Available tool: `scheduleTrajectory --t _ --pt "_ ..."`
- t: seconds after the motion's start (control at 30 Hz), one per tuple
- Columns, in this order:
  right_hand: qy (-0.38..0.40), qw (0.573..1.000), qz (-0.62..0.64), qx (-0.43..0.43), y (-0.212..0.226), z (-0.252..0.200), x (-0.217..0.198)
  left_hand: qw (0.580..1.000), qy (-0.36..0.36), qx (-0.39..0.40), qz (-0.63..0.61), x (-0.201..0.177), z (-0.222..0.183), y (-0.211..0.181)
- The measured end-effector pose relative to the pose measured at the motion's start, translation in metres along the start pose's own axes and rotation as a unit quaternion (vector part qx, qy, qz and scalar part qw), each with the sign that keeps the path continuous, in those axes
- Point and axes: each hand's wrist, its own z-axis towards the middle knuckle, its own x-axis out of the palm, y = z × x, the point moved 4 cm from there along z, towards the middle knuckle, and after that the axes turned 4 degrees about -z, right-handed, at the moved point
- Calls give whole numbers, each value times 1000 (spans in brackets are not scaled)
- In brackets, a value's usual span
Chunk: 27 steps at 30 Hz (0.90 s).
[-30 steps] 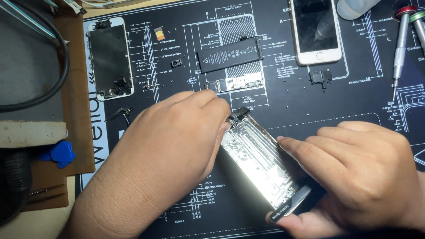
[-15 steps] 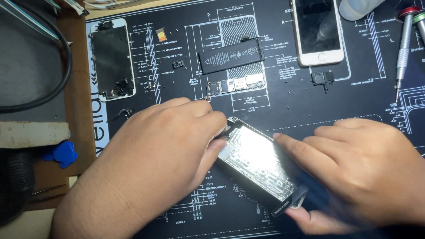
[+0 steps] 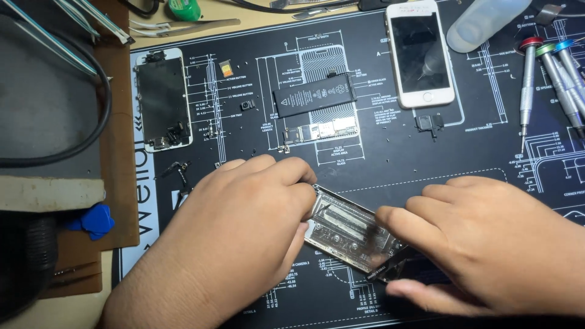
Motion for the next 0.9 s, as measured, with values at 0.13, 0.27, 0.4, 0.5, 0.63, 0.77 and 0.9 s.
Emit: scheduleTrajectory --t 0.13,0.27,0.4,0.5,0.63,0.77,0.9 --pt "-19 997 71 -17 -2 -7 -7 999 33 -9 8 -3 1 0" --pt "-98 988 118 22 -5 -6 -25 995 87 -46 -4 -5 -1 0" --pt "-74 964 217 135 -16 -8 -29 997 72 -29 -4 -7 -3 1" --pt "-44 949 228 213 -25 -8 -20 995 89 -43 -5 -7 -3 1" --pt "-83 966 184 163 -20 -2 -23 997 60 -40 -22 -7 -3 2" --pt "-126 973 164 105 -15 4 -29 995 72 -52 -46 -9 -4 3" --pt "-94 976 174 96 -17 3 -19 999 17 -11 -49 -4 -6 3"
